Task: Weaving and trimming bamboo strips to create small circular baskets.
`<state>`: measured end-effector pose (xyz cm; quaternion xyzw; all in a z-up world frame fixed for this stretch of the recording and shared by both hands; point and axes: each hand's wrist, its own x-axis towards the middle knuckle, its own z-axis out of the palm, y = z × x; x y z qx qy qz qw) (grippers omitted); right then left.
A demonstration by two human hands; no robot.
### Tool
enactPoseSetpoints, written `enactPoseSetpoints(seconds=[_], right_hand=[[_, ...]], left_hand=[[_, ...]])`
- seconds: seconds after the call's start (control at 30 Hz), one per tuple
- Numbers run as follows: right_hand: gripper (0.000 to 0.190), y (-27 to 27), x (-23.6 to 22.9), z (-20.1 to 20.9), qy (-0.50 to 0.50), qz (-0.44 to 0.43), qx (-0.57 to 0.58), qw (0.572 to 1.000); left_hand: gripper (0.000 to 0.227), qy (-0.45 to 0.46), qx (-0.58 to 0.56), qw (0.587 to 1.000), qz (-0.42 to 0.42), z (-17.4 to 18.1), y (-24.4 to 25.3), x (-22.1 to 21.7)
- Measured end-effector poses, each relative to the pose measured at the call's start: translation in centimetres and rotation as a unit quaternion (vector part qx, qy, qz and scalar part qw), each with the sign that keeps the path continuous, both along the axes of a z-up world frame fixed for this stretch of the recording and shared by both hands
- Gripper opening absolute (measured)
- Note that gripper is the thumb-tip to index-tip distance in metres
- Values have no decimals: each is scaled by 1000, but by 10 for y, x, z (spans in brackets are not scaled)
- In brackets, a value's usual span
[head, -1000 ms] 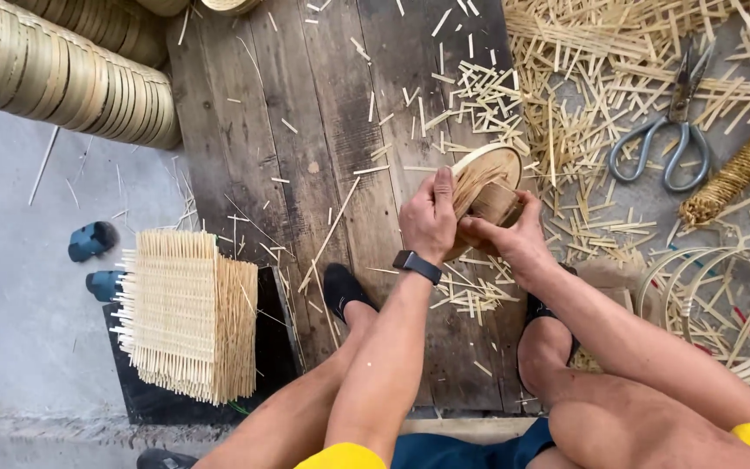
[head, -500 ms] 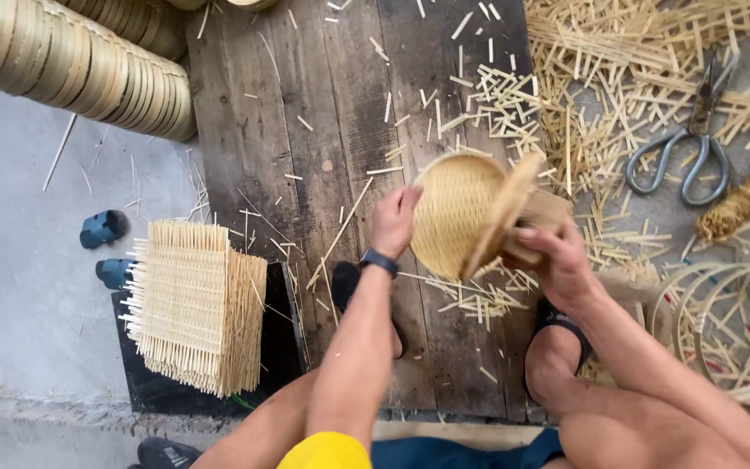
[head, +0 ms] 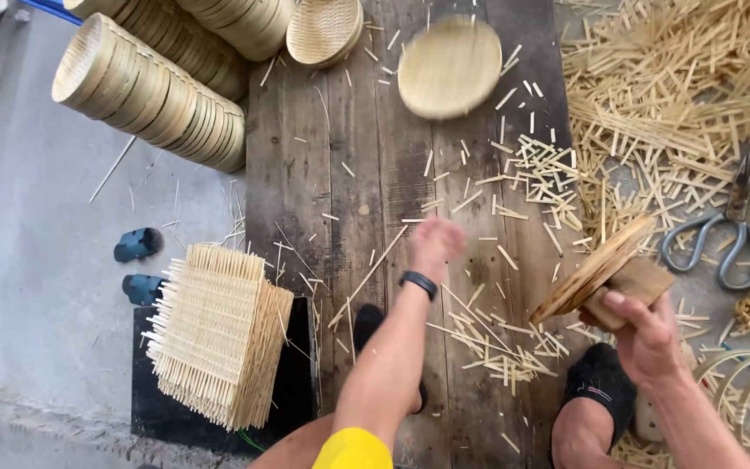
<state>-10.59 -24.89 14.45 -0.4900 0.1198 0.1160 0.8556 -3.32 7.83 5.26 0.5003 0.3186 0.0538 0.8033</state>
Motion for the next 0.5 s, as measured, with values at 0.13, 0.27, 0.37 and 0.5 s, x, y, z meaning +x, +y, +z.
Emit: enactPoseSetpoints(seconds=[0.13, 0.27, 0.37, 0.5], right_hand=[[66, 18, 0, -19, 72, 82, 51, 993], [77, 36, -5, -8, 183, 123, 51, 974], [58, 24, -22, -98, 141, 80, 35, 986], [33, 40, -38, -122, 141, 132, -73, 979]], left_hand=[[40, 222, -35, 916, -332, 32, -72, -56], [39, 203, -264, 935, -118, -11, -72, -95], [46, -25, 111, 989, -98, -83, -20, -104], [58, 50, 404, 892, -198, 28, 79, -99]])
